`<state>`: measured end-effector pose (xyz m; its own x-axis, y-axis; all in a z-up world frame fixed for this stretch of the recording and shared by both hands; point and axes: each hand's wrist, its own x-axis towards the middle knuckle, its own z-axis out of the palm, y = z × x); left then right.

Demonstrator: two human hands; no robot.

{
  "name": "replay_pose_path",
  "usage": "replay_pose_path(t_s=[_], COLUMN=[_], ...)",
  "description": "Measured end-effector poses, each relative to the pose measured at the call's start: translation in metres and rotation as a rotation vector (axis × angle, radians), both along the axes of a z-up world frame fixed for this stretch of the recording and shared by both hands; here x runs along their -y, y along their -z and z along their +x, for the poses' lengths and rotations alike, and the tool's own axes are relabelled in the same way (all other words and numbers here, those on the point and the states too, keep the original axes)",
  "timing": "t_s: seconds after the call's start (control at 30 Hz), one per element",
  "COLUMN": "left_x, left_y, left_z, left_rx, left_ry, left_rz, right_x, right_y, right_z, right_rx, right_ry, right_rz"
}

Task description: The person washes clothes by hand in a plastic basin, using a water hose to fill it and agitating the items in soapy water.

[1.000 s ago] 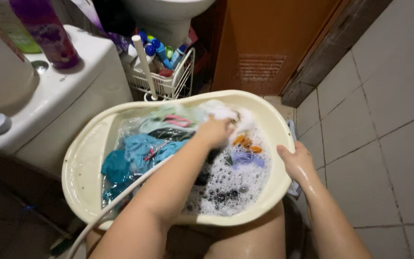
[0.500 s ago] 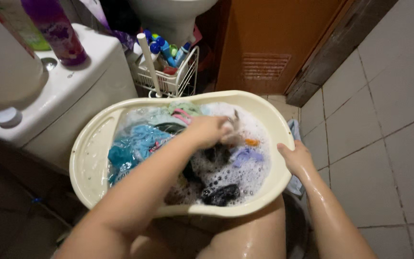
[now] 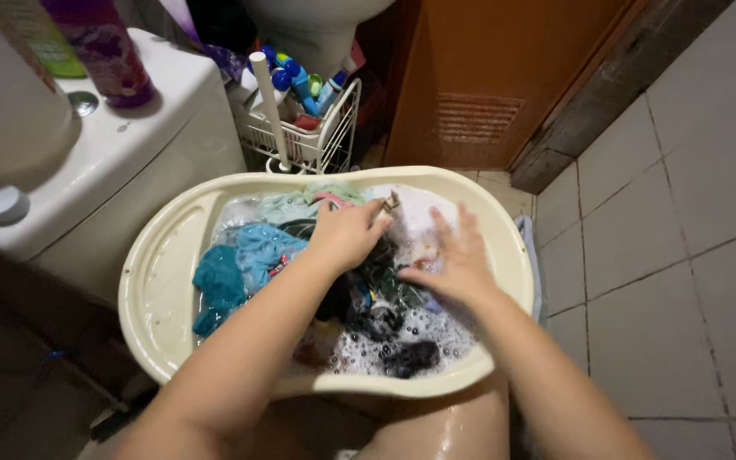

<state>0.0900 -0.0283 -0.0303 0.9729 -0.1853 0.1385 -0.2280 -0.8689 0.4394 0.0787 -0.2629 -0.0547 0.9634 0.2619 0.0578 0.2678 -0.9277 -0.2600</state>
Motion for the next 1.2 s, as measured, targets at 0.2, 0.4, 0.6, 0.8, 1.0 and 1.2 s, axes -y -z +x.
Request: replay_pose_path(t_s=[0.2, 0.4, 0.6, 0.8, 1.0, 1.2], left_x=[0.005, 0.013, 0.03, -0.012, -0.047, -0.054], left_y=[0.023, 0.078, 0.111, 0.026, -0.005, 0.016], left_z=[0.044, 0.069, 0.093, 0.041, -0.045, -0.084], left_rx=[-0.002, -0.041, -0.073, -0.332, -0.512, -0.318], left_ry=[-0.001, 0.054, 0.157, 0.263, 0.259, 0.293], left_rz=[-0.055, 0.028, 0.342, -0.094, -0.23, -0.004], right_x=[-0.007, 0.003, -0.002, 0.014, -0.005, -0.049], right_y=[0.106, 0.161, 0.145, 0.088, -0.037, 0.008], right_z=[0.08, 0.106, 0.113, 0.074, -0.02, -0.039], right_rx=[-0.158, -0.173, -0.121, -0.263, -0.748, -0.77], right_ry=[-0.157, -0.126, -0.116, -0.277, -0.335, -0.258], right_rz=[0.008, -0.242, -0.261, -0.183, -0.025, -0.552])
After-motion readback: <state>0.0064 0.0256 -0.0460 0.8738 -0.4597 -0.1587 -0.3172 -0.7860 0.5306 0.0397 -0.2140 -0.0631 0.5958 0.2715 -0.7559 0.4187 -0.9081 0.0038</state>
